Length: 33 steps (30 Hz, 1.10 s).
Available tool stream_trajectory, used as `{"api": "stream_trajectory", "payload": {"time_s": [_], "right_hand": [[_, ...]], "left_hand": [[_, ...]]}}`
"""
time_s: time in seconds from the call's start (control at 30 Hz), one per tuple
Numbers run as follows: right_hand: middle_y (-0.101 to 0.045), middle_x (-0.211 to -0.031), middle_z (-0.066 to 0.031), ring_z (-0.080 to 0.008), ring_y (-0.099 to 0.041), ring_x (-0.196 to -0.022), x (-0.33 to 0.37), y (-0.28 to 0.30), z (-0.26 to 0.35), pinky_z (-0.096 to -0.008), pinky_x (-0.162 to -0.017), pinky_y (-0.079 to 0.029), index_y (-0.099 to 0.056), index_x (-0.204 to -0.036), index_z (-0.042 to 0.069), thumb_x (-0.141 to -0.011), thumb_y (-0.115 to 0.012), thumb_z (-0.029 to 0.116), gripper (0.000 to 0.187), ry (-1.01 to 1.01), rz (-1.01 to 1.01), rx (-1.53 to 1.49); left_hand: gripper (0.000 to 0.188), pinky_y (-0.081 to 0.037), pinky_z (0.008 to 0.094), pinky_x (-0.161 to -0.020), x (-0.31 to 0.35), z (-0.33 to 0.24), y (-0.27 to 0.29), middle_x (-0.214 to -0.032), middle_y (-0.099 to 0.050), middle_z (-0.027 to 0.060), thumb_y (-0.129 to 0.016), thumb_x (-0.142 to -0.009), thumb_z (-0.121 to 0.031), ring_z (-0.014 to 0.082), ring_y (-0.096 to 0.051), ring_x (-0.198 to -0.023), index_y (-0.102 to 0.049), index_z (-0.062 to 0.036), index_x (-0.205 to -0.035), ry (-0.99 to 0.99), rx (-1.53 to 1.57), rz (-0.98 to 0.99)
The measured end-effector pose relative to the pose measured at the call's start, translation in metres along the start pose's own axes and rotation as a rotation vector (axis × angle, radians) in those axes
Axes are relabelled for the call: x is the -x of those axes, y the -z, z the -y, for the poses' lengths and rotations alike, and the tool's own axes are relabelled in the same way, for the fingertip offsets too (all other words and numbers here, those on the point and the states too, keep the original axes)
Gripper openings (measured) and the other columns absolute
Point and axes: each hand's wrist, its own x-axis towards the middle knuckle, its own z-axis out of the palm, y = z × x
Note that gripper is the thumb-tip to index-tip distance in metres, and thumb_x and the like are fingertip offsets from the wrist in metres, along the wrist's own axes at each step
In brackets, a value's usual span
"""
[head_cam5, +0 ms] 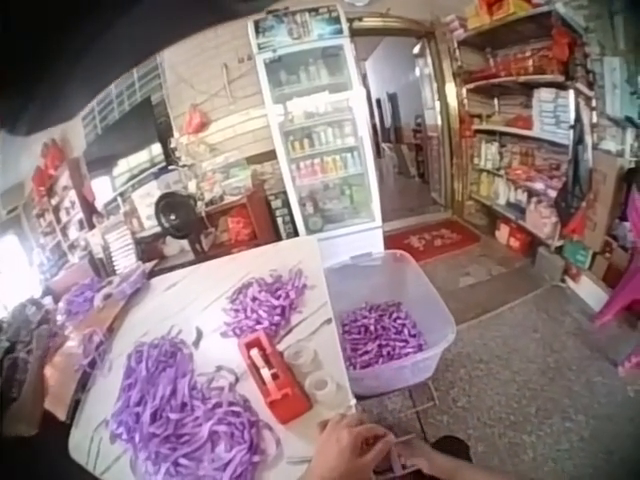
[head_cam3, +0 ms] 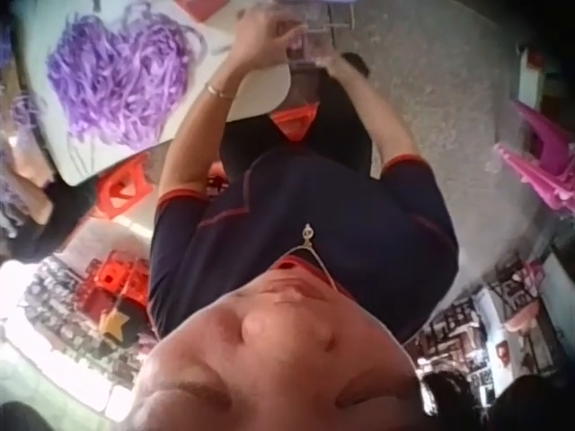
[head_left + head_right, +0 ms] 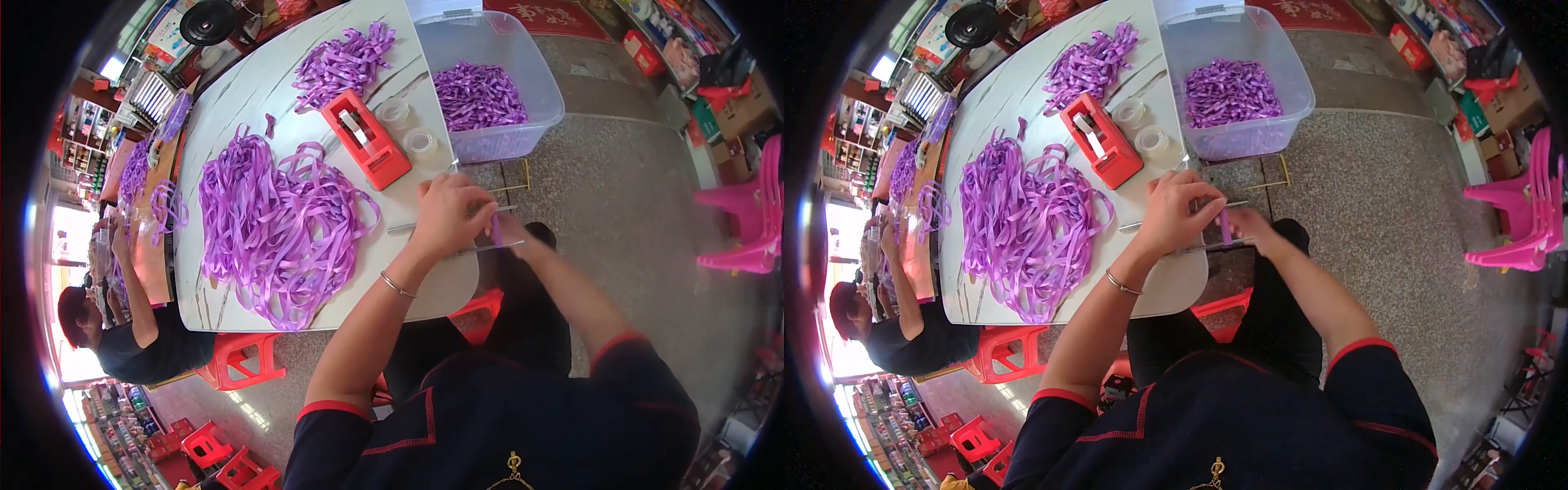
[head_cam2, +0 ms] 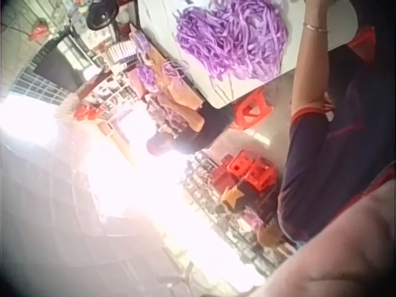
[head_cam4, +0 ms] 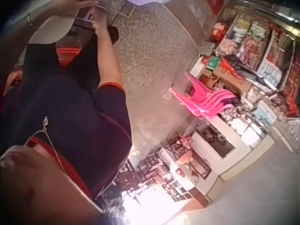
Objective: Manually assemble and sort purple elastic straps using a wooden jig on a work table.
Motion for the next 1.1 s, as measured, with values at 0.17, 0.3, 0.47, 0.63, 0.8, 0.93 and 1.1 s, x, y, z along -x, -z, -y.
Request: {"api": "stream_trajectory", "payload": {"time_s": [0.17,0.3,0.47,0.63,0.8,0.93,1.1], "right_hand": [[-0.047,-0.064,0.0053,-0.0032,-0.04,-0.055,0.142,-0.043,-0.004,-0.0187,-0.048,-0.031,-0.066,-0.098,0.007,-0.092,-0.045,0.028,0.03,-0.15,-0.064,-0.039],[-0.049,-0.062,0.0009,-0.0062,-0.046,-0.058,0.212,-0.065,0.043,-0.0219,-0.052,-0.037,-0.066,-0.096,0.003,-0.088,-0.051,0.017,0.022,0.092,-0.068,0.203],[-0.05,-0.062,-0.0036,-0.0088,-0.05,-0.059,0.234,-0.072,0.121,-0.0229,-0.053,-0.038,-0.067,-0.092,0.003,-0.086,-0.053,0.01,0.016,0.41,-0.039,0.4],[-0.051,-0.063,0.0007,-0.0063,-0.045,-0.059,0.18,-0.061,0.196,-0.0226,-0.052,-0.036,-0.067,-0.093,0.003,-0.086,-0.052,0.011,0.019,0.589,-0.181,0.315],[-0.043,-0.061,0.006,-0.0033,-0.041,-0.058,0.07,-0.025,0.207,-0.0202,-0.049,-0.031,-0.069,-0.091,0.006,-0.088,-0.052,0.025,0.025,0.422,-0.184,0.182],[-0.044,-0.062,0.0076,-0.0023,-0.035,-0.051,0.032,-0.007,0.172,-0.0206,-0.045,-0.026,-0.069,-0.085,0.009,-0.088,-0.053,0.03,0.027,0.175,-0.106,0.033],[-0.048,-0.065,0.0073,-0.0021,-0.036,-0.049,0.029,-0.009,0.114,-0.0186,-0.044,-0.026,-0.066,-0.088,0.009,-0.087,-0.054,0.032,0.025,0.046,-0.255,-0.042]], "left_hand": [[0.013,-0.032,0.0368,-0.074,-0.006,-0.003,-0.004,-0.073,-0.055,0.0014,-0.067,-0.073,-0.026,0.021,-0.049,-0.079,-0.069,-0.0134,-0.076,-0.053,-0.009,-0.006],[0.015,-0.032,0.0372,-0.075,-0.005,-0.001,-0.004,-0.076,-0.057,0.0013,-0.067,-0.073,-0.026,0.0216,-0.05,-0.08,-0.069,-0.0117,-0.076,-0.046,-0.006,0.01],[0.017,-0.032,0.0371,-0.077,-0.007,-0.002,-0.006,-0.076,-0.057,0.0008,-0.066,-0.073,-0.028,0.0216,-0.05,-0.082,-0.069,-0.0114,-0.076,-0.036,-0.033,0.013],[0.015,-0.032,0.0378,-0.078,-0.004,-0.001,-0.007,-0.079,-0.058,0.0012,-0.064,-0.074,-0.027,0.0223,-0.05,-0.084,-0.069,-0.0128,-0.075,-0.023,-0.046,0.023],[0.013,-0.033,0.0398,-0.078,-0.005,0.004,-0.011,-0.08,-0.058,0.0027,-0.06,-0.075,-0.023,0.0236,-0.051,-0.086,-0.066,-0.0117,-0.077,-0.051,0.022,-0.073],[0.012,-0.034,0.0401,-0.079,-0.006,0.002,-0.01,-0.081,-0.058,0.0039,-0.057,-0.076,-0.021,0.0239,-0.052,-0.086,-0.061,-0.0101,-0.08,0.023,0.043,-0.061],[0.014,-0.033,0.0394,-0.079,-0.006,-0.003,-0.006,-0.081,-0.058,0.0037,-0.058,-0.077,-0.023,0.0235,-0.052,-0.086,-0.063,-0.0112,-0.08,0.026,0.088,-0.069]]}}
